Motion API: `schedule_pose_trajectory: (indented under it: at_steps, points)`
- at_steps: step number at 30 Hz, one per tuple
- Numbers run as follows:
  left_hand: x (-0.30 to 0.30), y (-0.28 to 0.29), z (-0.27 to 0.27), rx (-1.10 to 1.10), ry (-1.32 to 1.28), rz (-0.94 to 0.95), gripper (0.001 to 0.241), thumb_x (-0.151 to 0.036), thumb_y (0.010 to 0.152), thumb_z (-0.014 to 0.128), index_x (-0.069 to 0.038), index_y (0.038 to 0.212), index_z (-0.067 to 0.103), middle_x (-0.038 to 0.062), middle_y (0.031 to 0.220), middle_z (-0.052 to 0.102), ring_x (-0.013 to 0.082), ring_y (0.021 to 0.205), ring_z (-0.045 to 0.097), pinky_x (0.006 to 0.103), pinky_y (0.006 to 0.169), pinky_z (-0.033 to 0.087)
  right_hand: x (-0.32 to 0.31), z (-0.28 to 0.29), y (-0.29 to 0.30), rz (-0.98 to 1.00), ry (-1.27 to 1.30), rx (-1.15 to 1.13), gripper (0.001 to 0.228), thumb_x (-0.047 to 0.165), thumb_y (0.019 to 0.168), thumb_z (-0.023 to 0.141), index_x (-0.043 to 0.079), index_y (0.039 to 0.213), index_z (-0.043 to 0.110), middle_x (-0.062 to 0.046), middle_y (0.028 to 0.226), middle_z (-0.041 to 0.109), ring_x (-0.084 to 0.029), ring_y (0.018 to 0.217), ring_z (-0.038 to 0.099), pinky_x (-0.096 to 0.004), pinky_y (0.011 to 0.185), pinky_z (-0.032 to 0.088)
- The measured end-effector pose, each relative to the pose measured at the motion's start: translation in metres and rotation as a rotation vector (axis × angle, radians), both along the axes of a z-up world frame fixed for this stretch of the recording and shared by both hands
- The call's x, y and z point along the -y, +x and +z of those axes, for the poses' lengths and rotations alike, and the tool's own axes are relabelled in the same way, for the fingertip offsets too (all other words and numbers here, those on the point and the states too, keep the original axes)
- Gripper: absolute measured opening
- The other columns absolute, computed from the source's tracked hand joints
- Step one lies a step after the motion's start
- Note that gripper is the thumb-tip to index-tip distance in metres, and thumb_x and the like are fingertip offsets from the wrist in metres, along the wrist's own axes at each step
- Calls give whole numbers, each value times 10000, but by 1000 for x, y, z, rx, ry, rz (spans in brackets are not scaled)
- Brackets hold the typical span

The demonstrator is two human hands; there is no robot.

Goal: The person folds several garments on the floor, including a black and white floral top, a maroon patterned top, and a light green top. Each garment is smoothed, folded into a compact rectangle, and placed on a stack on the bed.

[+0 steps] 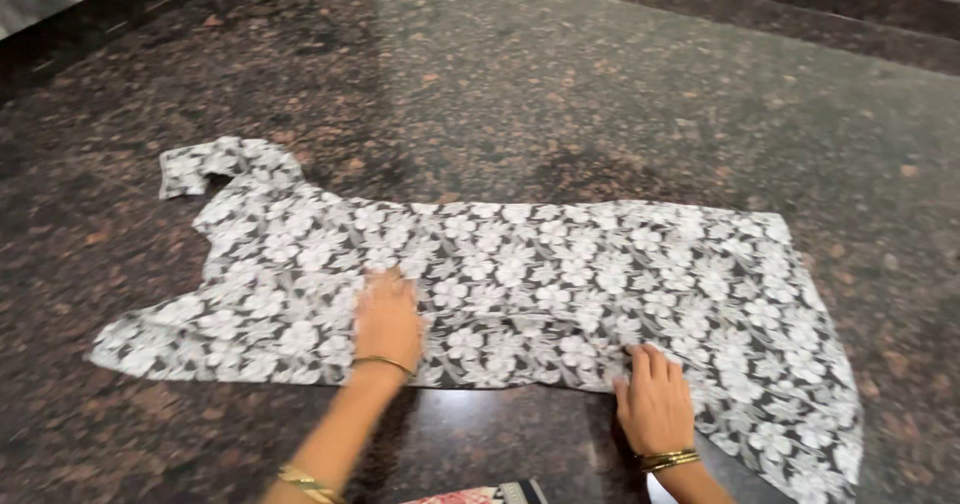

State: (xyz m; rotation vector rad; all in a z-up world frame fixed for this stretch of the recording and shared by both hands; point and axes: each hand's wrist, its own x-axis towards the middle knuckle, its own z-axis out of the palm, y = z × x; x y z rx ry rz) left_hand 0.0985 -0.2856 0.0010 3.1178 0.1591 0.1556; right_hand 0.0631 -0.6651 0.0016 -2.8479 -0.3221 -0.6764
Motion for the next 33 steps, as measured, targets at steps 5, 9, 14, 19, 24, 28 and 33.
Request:
schedule_pose_trajectory:
  at_steps: [5, 9, 14, 19, 24, 28, 33]
  points:
    - [121, 4, -1, -338, -234, -166, 884, -714, 903, 504, -327, 1605, 130, 110, 1698, -32, 417, 1528, -57, 722, 1144, 23, 79, -10, 4, -200, -353, -37, 599, 145, 738, 668, 92, 1324, 553, -89, 1299, 613, -313, 1019, 648, -454, 855, 510]
    - [128, -9, -9, -233, -122, -166, 982, -822, 860, 436, -300, 1620, 99, 112, 1693, -39, 417, 1540, -47, 738, 1138, -8, 173, -11, 28, -253, -500, -433, 451, 221, 790, 671, 153, 1229, 593, -57, 1177, 692, -262, 1013, 686, -427, 904, 527]
    - [119, -14, -26, -191, -53, -261, 1033, -851, 822, 430, -306, 1639, 108, 110, 1727, -81, 419, 1522, -65, 766, 1087, -28, 267, 18, 122, -363, -200, -749, 226, 189, 889, 625, 274, 1013, 794, -67, 1008, 791, -263, 991, 766, -439, 834, 628]
    - [112, -8, -42, -101, -117, -285, 844, -738, 922, 379, -327, 1620, 143, 92, 1706, -55, 423, 1536, -46, 771, 1092, -16, 284, 43, 163, -320, -341, 56, 569, 157, 523, 710, 148, 1089, 767, -162, 1164, 728, -411, 980, 701, -624, 740, 550]
    - [112, -12, -51, -39, -51, -306, 758, -692, 943, 357, -365, 1590, 136, 99, 1696, -43, 431, 1509, -42, 769, 1079, 1, 217, 22, 81, -386, -69, -355, 154, 231, 848, 699, 128, 956, 734, -141, 1112, 693, -315, 968, 703, -438, 847, 586]
    - [112, -9, -56, 23, -86, -313, 801, -702, 925, 379, -329, 1589, 130, 128, 1691, -37, 442, 1501, -44, 775, 1070, -4, 177, -22, -9, 5, -157, -227, 472, 299, 755, 738, 42, 1135, 624, -185, 1065, 631, -343, 974, 614, -472, 803, 563]
    - [107, -11, -65, 46, -184, -271, 932, -752, 854, 442, -279, 1610, 171, 152, 1707, -71, 462, 1505, -106, 794, 1048, -47, 221, -46, 3, -37, -520, -337, 370, 126, 920, 608, 31, 1273, 551, -151, 1157, 628, -301, 1054, 632, -378, 812, 595]
